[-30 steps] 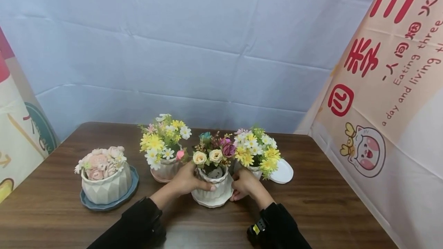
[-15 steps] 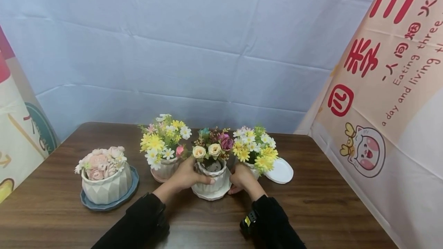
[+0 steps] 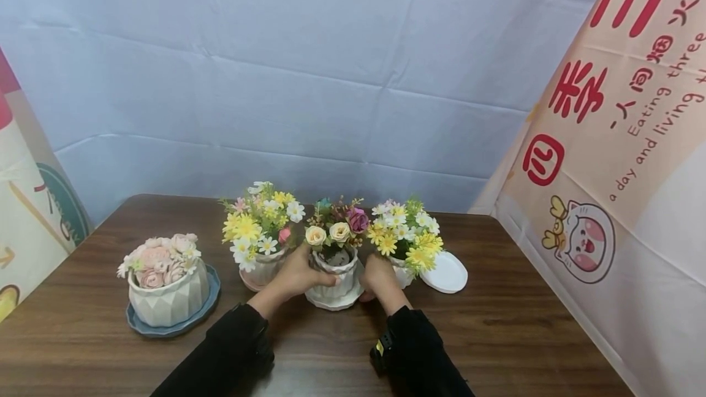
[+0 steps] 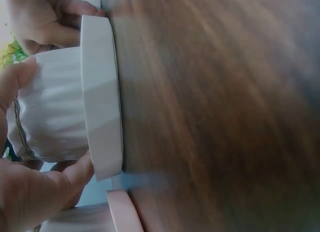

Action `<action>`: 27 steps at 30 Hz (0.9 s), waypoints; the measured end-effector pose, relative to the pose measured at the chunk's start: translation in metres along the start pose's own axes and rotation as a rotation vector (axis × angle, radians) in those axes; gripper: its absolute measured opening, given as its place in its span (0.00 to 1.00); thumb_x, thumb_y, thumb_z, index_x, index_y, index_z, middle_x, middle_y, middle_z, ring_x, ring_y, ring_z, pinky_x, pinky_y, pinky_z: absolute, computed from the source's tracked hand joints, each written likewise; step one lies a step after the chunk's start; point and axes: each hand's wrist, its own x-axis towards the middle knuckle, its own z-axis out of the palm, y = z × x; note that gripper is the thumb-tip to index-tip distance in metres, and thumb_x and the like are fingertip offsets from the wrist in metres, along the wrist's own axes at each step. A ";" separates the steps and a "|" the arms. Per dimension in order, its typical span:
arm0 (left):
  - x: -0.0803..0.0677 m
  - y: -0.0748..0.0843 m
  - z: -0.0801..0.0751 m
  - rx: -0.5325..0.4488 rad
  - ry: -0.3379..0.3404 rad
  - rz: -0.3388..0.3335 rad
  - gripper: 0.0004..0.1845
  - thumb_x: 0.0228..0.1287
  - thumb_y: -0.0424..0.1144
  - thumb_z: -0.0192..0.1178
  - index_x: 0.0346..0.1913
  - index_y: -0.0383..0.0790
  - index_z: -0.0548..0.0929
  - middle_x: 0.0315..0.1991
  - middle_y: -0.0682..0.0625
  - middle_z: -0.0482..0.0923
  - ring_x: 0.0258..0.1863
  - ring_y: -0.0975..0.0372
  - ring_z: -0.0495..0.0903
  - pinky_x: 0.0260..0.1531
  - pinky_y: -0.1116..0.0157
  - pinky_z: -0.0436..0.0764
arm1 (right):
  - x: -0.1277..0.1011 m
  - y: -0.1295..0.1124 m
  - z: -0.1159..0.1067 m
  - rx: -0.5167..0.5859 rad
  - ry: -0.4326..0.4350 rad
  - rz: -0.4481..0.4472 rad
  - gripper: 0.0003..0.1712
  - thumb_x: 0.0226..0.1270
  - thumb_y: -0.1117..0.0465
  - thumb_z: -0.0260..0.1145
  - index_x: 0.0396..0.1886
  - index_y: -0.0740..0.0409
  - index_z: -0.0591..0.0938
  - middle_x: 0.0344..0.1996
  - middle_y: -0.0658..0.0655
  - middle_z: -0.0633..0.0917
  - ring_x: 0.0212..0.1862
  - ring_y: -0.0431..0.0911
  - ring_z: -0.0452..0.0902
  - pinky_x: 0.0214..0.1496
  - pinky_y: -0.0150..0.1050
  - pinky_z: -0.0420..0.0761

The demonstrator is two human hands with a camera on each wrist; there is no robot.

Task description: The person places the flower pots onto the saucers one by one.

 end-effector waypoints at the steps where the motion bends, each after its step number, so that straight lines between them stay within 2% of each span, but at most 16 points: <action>1: 0.000 0.000 0.000 0.003 0.004 -0.002 0.47 0.33 0.35 0.78 0.63 0.33 0.67 0.54 0.37 0.73 0.53 0.46 0.72 0.53 0.52 0.69 | 0.001 -0.001 0.000 -0.013 0.001 0.007 0.12 0.57 0.68 0.63 0.41 0.71 0.79 0.41 0.67 0.79 0.47 0.59 0.75 0.49 0.45 0.75; 3: 0.001 0.000 0.000 0.013 0.012 0.000 0.47 0.34 0.35 0.77 0.63 0.33 0.66 0.55 0.36 0.72 0.54 0.46 0.71 0.54 0.51 0.69 | 0.001 -0.004 0.000 -0.029 0.010 0.020 0.09 0.57 0.68 0.63 0.37 0.70 0.80 0.38 0.66 0.80 0.45 0.58 0.76 0.49 0.44 0.75; 6: 0.003 -0.001 0.000 0.015 0.022 0.008 0.48 0.35 0.35 0.77 0.64 0.33 0.65 0.56 0.35 0.71 0.55 0.45 0.70 0.54 0.51 0.68 | 0.001 -0.007 0.001 -0.045 0.044 0.017 0.03 0.57 0.69 0.63 0.27 0.65 0.81 0.29 0.62 0.81 0.36 0.54 0.78 0.41 0.42 0.78; 9: 0.005 -0.002 0.002 0.046 0.040 0.029 0.48 0.36 0.38 0.77 0.64 0.32 0.65 0.56 0.34 0.71 0.55 0.44 0.70 0.54 0.50 0.68 | 0.001 -0.008 0.003 -0.017 0.085 0.023 0.08 0.59 0.69 0.62 0.20 0.61 0.79 0.22 0.59 0.79 0.28 0.52 0.78 0.30 0.41 0.78; 13: 0.008 -0.004 0.004 0.093 0.060 0.042 0.49 0.38 0.40 0.76 0.65 0.30 0.63 0.56 0.32 0.70 0.55 0.43 0.70 0.53 0.50 0.69 | 0.001 -0.010 0.004 0.017 0.118 0.034 0.12 0.63 0.68 0.58 0.19 0.60 0.79 0.20 0.58 0.79 0.24 0.52 0.77 0.23 0.40 0.77; 19: 0.009 -0.004 0.004 0.111 0.064 0.031 0.48 0.39 0.40 0.75 0.65 0.29 0.63 0.55 0.32 0.70 0.53 0.43 0.71 0.52 0.50 0.70 | 0.002 -0.013 0.005 0.037 0.164 0.003 0.12 0.65 0.69 0.55 0.22 0.62 0.79 0.21 0.59 0.78 0.26 0.54 0.77 0.28 0.43 0.78; 22: 0.010 -0.004 0.004 0.134 0.069 0.030 0.48 0.40 0.40 0.75 0.64 0.27 0.62 0.54 0.31 0.71 0.52 0.43 0.71 0.51 0.51 0.71 | 0.002 -0.013 0.007 0.040 0.220 -0.041 0.11 0.64 0.69 0.54 0.24 0.64 0.79 0.22 0.60 0.78 0.28 0.55 0.78 0.32 0.45 0.79; 27: 0.010 -0.003 0.005 0.175 0.067 0.007 0.52 0.41 0.41 0.74 0.66 0.22 0.56 0.56 0.28 0.68 0.54 0.42 0.70 0.52 0.50 0.70 | 0.002 -0.014 0.009 0.028 0.281 -0.073 0.09 0.64 0.69 0.54 0.26 0.66 0.79 0.24 0.61 0.78 0.31 0.57 0.78 0.34 0.48 0.78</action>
